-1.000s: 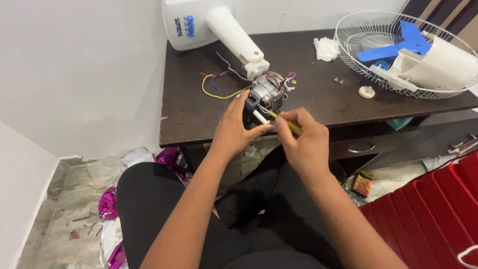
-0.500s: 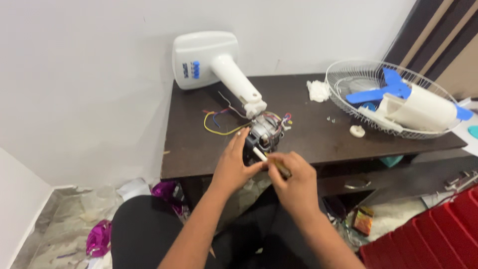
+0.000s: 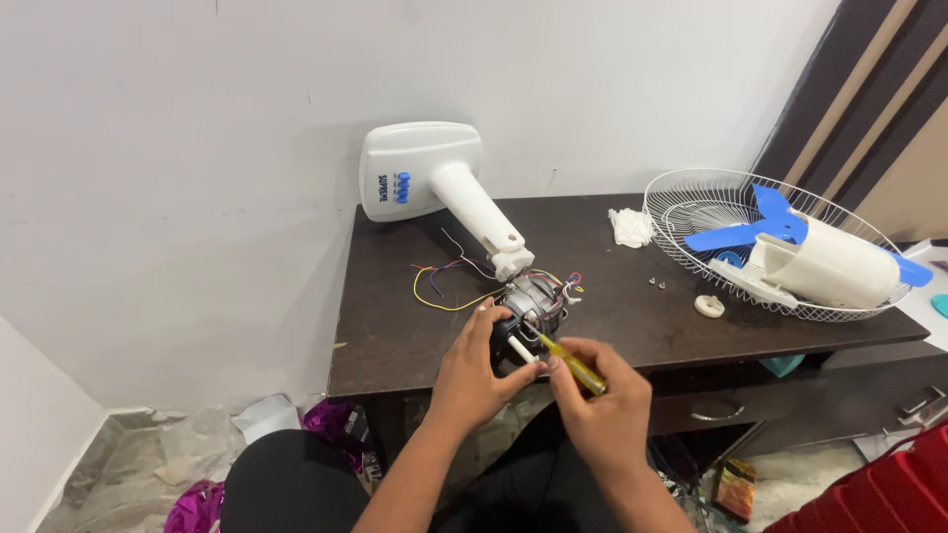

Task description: The person disassembles a wall-mounted fan motor on a dark wooden table, using a yellow screwdriver to remove screws and separate components. They manipulate wires and internal parts, then reassemble the motor housing and secure it with screws.

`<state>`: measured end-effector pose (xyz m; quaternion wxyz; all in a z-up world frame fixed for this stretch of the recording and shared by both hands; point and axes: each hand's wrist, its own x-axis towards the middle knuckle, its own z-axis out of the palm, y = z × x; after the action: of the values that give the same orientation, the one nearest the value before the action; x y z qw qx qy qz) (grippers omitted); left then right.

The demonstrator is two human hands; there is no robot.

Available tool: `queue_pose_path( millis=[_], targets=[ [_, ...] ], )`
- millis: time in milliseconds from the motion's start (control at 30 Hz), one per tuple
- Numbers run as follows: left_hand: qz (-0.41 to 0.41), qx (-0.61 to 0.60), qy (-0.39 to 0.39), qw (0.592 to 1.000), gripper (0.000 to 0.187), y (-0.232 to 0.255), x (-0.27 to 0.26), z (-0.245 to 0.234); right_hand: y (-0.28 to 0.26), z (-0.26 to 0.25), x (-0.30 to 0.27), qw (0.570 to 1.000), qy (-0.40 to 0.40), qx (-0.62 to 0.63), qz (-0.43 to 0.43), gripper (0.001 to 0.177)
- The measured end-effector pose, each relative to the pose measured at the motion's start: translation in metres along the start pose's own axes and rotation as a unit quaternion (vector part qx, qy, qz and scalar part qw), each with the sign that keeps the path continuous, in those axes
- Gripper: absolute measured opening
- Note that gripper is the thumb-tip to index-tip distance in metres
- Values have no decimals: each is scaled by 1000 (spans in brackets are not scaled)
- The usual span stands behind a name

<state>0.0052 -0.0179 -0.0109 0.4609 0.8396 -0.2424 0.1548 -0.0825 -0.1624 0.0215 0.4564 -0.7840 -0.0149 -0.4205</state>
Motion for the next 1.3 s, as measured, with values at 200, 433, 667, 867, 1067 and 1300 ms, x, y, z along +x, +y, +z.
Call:
queue_pose_path(
  millis=[200, 433, 667, 867, 1067, 1300],
  targets=[
    [28, 17, 25, 999, 101, 0, 1, 2, 9, 2, 56, 994, -79, 75, 3, 18],
    [-11, 16, -3, 1000, 107, 7, 0, -3, 8, 22, 103, 964, -260, 58, -3, 23],
    [-7, 8, 34, 999, 72, 3, 0, 5, 3, 27, 107, 951, -297, 44, -69, 29],
    [43, 19, 94, 994, 59, -6, 0, 15, 2, 34, 113, 943, -325, 28, -61, 31],
    [52, 31, 94, 994, 62, -7, -1, 18, 6, 39, 117, 943, -326, 12, -66, 29],
    [54, 16, 109, 992, 56, -10, 3, 19, 34, 40, 108, 957, -197, 213, -19, 15]
  ],
)
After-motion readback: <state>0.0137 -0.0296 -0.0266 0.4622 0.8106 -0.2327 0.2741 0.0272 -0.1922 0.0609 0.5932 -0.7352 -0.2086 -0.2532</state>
